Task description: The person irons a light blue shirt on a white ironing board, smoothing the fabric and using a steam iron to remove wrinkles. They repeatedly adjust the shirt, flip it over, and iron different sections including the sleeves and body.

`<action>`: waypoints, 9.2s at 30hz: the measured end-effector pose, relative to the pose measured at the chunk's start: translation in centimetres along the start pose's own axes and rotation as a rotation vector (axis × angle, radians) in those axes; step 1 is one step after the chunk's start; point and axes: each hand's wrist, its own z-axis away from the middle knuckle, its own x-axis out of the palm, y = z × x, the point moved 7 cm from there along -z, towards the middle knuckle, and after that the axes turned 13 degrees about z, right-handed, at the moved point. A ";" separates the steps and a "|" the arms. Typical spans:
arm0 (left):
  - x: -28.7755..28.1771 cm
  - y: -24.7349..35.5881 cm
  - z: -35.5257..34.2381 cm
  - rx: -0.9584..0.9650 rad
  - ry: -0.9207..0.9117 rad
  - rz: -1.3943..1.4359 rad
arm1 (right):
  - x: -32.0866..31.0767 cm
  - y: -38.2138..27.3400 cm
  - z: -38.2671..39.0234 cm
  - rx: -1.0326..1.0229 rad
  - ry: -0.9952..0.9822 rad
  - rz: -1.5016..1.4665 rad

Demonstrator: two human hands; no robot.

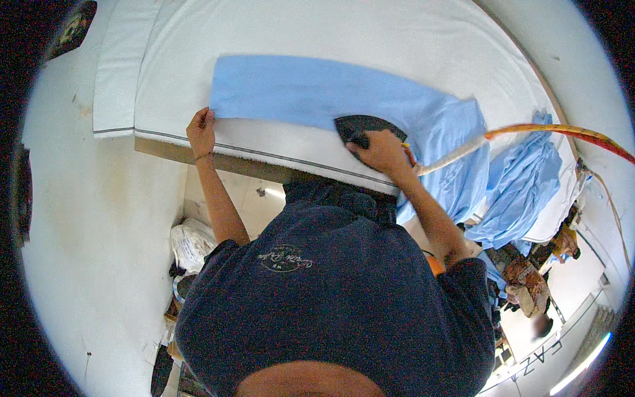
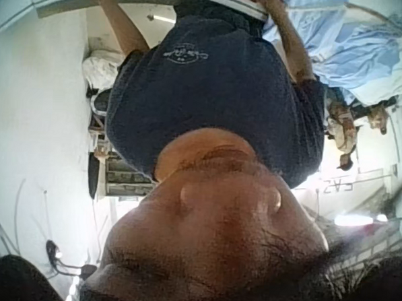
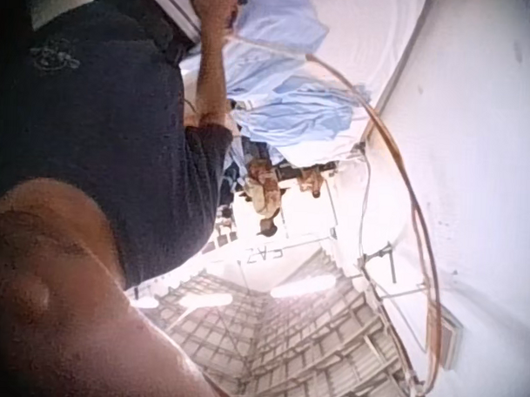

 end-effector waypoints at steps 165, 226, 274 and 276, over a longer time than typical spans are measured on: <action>13.6 7.1 25.3 0.539 -0.365 -0.592 | 15.2 37.5 33.2 0.924 0.431 -0.587; 3.3 -3.5 25.1 0.318 -0.044 -0.400 | 19.6 23.4 33.4 0.842 0.882 -0.152; 34.9 17.4 11.1 0.563 -0.761 -0.288 | -19.8 56.3 -5.7 0.767 0.662 0.313; 33.3 17.2 10.0 0.500 -0.733 -0.266 | -20.4 57.0 -8.8 0.541 0.395 -0.116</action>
